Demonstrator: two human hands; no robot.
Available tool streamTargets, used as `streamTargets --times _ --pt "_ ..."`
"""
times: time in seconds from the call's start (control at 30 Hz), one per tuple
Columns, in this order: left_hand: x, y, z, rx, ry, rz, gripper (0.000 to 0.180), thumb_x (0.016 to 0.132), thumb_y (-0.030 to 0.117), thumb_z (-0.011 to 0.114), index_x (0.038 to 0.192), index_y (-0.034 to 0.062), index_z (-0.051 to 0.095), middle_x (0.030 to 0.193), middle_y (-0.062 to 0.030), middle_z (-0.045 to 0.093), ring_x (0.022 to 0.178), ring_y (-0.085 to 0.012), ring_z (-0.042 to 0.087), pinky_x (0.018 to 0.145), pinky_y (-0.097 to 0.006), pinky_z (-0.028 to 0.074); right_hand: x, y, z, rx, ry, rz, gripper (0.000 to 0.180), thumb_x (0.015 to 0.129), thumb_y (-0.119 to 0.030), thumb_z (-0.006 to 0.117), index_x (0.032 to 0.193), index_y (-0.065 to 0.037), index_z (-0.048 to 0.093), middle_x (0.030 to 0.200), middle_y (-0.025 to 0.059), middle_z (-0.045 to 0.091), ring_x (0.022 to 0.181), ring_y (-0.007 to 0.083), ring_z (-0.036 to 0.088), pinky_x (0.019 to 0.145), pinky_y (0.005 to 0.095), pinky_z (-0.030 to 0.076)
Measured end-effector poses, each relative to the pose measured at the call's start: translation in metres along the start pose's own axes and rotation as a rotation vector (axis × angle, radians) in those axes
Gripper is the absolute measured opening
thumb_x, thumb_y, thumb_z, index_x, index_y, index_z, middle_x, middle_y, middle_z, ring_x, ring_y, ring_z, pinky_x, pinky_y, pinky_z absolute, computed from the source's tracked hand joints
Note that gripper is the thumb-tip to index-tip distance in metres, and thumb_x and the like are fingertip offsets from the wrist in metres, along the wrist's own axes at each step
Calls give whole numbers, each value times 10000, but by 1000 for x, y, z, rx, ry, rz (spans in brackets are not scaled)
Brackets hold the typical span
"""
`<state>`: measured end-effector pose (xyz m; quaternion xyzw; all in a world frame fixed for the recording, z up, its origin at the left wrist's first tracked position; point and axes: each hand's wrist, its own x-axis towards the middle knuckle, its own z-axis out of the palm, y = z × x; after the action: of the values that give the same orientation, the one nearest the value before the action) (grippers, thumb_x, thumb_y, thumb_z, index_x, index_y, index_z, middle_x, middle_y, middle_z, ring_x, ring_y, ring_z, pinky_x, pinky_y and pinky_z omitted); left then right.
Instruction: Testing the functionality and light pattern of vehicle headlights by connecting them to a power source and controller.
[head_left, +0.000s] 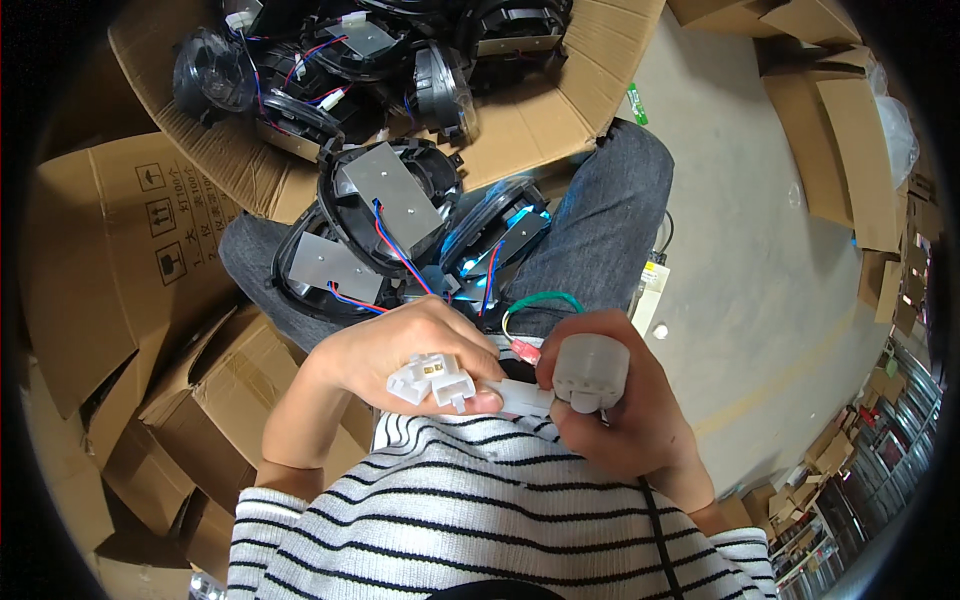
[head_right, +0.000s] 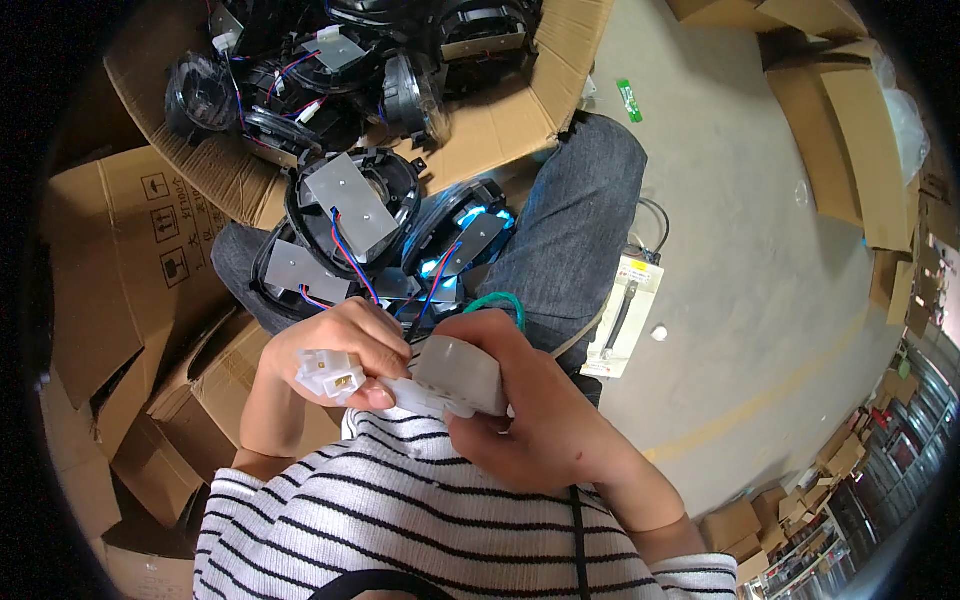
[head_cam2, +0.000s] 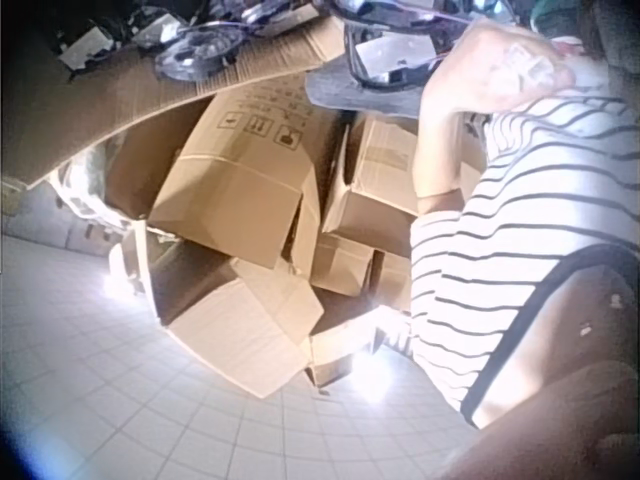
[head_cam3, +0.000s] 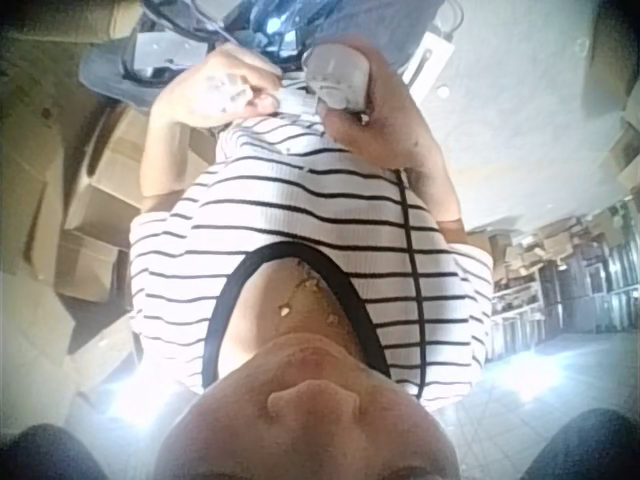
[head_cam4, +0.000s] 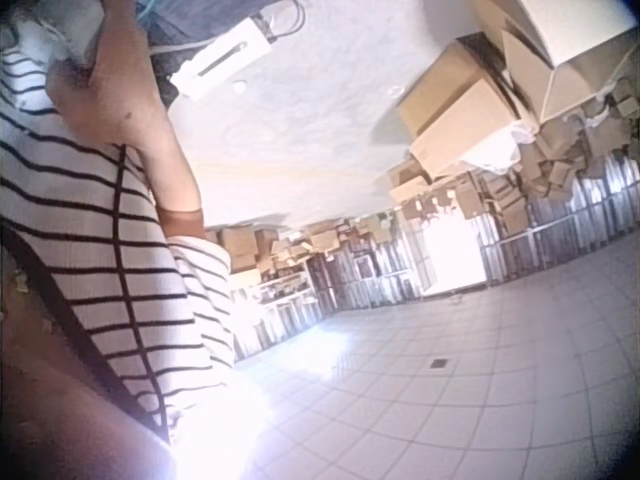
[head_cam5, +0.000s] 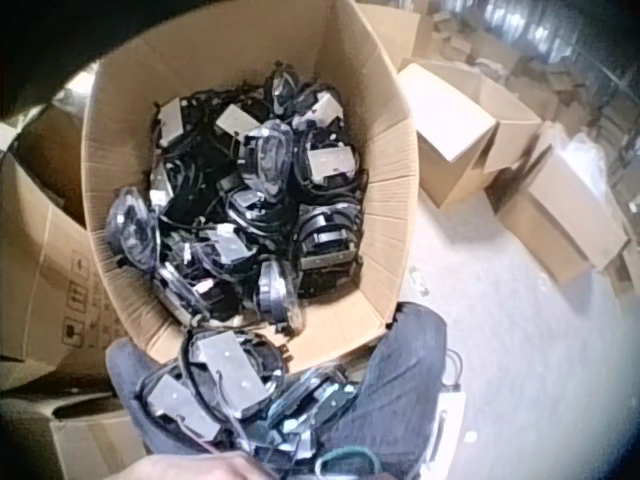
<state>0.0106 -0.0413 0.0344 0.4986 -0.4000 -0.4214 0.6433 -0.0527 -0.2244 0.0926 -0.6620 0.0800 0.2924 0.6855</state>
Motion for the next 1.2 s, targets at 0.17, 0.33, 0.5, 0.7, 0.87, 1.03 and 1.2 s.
streamTargets --times 0.17,0.33,0.5,0.7,0.87,1.03,1.2 --pt "1 2 2 70 22 -39 144 692 134 558 705 -6 524 612 -99 502 525 -252 478 457 -300 361 -2 15 -10 113 -92 -111 406 637 -7 486 1015 -37 342 877 71 424 698 125 448 573 225 384" --pt "1 -3 3 81 25 -34 160 680 142 556 727 -6 519 628 -101 506 548 -259 488 476 -301 371 3 25 -6 82 25 -255 364 633 -10 479 977 -25 361 819 71 446 673 120 439 559 232 369" --pt "3 -1 4 120 14 -68 174 667 152 550 734 -6 519 635 -103 507 568 -266 493 493 -305 381 4 20 -4 47 73 -249 317 646 -39 471 949 -22 380 722 58 468 620 133 450 553 239 369" --pt "0 2 9 192 84 -3 165 655 164 554 719 13 539 601 -84 492 516 -251 472 460 -308 365 3 18 -11 61 39 -183 268 681 -91 453 933 -17 402 714 41 469 602 126 451 552 235 378" --pt "-23 30 -4 194 278 183 199 708 187 545 687 -8 574 486 -58 436 380 -158 376 366 -279 254 5 4 -57 143 291 -192 274 757 -257 487 903 -32 432 651 -8 442 574 47 409 495 148 322" --pt "-46 70 9 267 608 277 341 765 259 451 625 -17 593 393 -43 401 290 -138 311 314 -267 202 51 -4 -93 -264 352 -117 204 781 -226 473 894 -57 454 651 -36 433 539 32 374 469 156 304" --pt "-98 127 15 400 557 362 336 777 247 474 682 -52 593 396 -25 389 289 -107 306 321 -242 195 71 -13 -98 -243 313 -30 171 794 -177 452 929 -73 450 635 -57 394 511 7 333 407 137 254"
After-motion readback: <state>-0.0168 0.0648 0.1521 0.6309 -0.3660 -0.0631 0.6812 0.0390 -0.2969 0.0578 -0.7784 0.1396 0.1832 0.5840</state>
